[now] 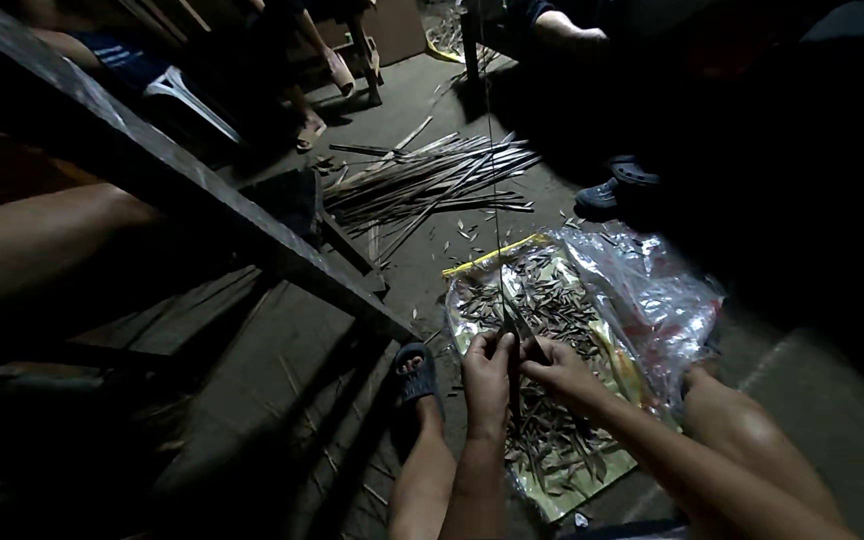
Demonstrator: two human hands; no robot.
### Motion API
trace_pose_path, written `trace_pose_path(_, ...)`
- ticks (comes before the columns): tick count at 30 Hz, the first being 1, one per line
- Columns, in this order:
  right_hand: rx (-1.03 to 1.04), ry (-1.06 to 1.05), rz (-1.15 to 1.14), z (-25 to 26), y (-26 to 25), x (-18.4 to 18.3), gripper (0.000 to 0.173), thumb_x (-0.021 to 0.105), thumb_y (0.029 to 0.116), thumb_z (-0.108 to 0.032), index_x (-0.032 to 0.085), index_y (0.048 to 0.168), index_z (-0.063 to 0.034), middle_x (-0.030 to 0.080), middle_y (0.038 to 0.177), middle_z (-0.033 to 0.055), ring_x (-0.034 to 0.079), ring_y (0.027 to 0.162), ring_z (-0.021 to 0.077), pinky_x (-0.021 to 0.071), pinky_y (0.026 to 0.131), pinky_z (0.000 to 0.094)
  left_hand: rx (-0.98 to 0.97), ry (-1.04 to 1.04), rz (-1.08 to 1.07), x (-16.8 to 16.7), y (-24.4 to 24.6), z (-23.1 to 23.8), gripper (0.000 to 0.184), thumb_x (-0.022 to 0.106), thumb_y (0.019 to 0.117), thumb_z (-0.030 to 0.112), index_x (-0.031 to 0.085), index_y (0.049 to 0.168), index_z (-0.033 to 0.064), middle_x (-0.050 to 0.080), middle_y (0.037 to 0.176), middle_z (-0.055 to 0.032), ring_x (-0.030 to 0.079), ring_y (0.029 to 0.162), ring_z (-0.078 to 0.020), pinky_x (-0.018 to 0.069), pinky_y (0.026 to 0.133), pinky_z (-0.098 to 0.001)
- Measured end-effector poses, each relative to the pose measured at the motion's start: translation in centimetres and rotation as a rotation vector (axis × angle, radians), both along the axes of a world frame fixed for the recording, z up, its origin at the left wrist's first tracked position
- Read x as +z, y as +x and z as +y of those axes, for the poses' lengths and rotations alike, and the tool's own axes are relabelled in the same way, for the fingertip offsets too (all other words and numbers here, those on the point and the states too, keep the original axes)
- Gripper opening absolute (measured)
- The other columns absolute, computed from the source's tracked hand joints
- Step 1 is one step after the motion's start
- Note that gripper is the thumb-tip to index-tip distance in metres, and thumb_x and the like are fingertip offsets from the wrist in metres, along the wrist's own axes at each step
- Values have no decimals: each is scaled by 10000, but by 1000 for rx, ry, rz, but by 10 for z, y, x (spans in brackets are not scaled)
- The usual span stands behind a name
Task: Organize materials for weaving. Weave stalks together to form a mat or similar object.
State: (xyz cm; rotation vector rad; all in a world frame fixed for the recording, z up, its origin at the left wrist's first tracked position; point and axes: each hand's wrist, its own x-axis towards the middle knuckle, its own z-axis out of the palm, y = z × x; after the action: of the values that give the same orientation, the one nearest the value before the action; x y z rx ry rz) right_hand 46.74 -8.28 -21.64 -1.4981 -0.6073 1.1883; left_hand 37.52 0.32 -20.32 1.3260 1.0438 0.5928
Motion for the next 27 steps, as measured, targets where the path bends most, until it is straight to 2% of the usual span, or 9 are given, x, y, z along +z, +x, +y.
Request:
trace_pose_path(4,-158,-20,9,0,1,4,84,563,967,-9,626,1016,19,567,750,-20,497,593,17,431,560,195,-71,77,62,-2,-2,2,137,688,950,38,653,1060,-36,669,859,-44,625,694,-33,525,644,-191)
trace_pose_path(9,-205,7,-31,-1,5,5,48,581,977,-29,623,988,-7,565,735,-43,500,588,-4,423,551,170,-127,-33,99,-1,0,0,103,679,964,45,656,1035,-26,682,844,-59,657,700,-79,558,639,-237)
trace_pose_path(11,-125,12,-74,-3,7,5,130,553,1009,-74,623,1073,16,589,816,-12,527,652,15,453,609,194,-87,-34,85,0,2,0,70,677,962,34,655,997,-23,675,801,-47,646,660,-70,549,608,-227)
trace_pose_path(15,51,26,-106,-5,9,4,397,317,1090,-287,498,1284,7,503,873,-4,476,666,36,422,597,217,-21,-50,84,3,2,3,57,673,959,15,651,981,-33,656,758,-40,621,608,-54,537,578,-207)
trace_pose_path(18,97,74,-75,-7,7,5,518,300,1088,-296,367,1508,-1,562,1025,52,507,765,59,448,681,243,-22,-49,96,4,1,4,57,674,953,3,658,991,-36,667,786,-46,631,642,-55,539,603,-212)
trace_pose_path(20,116,106,-20,-9,7,5,547,316,1094,-280,287,1571,-14,598,1170,84,541,842,42,465,737,226,-35,-16,108,4,1,4,53,685,939,-3,663,979,-30,670,790,-38,636,657,-48,544,618,-212)
trace_pose_path(21,113,118,11,-8,7,5,546,334,1091,-265,276,1575,-18,598,1142,64,524,810,23,448,709,208,-44,4,112,5,0,4,58,690,930,-8,667,980,-28,672,791,-33,635,660,-43,541,623,-208)
trace_pose_path(24,89,114,128,-6,11,3,503,391,1082,-213,344,1547,-27,535,866,-48,448,639,-11,394,579,174,-44,40,101,4,-3,6,51,696,922,-6,680,968,-21,678,781,-23,631,657,-32,532,626,-198)
trace_pose_path(27,125,81,191,-7,16,2,466,420,1072,-196,429,1519,-60,525,792,-78,435,579,-13,373,513,169,15,11,34,5,-6,11,24,668,941,-21,678,961,-29,686,778,-27,634,653,-35,529,612,-194)
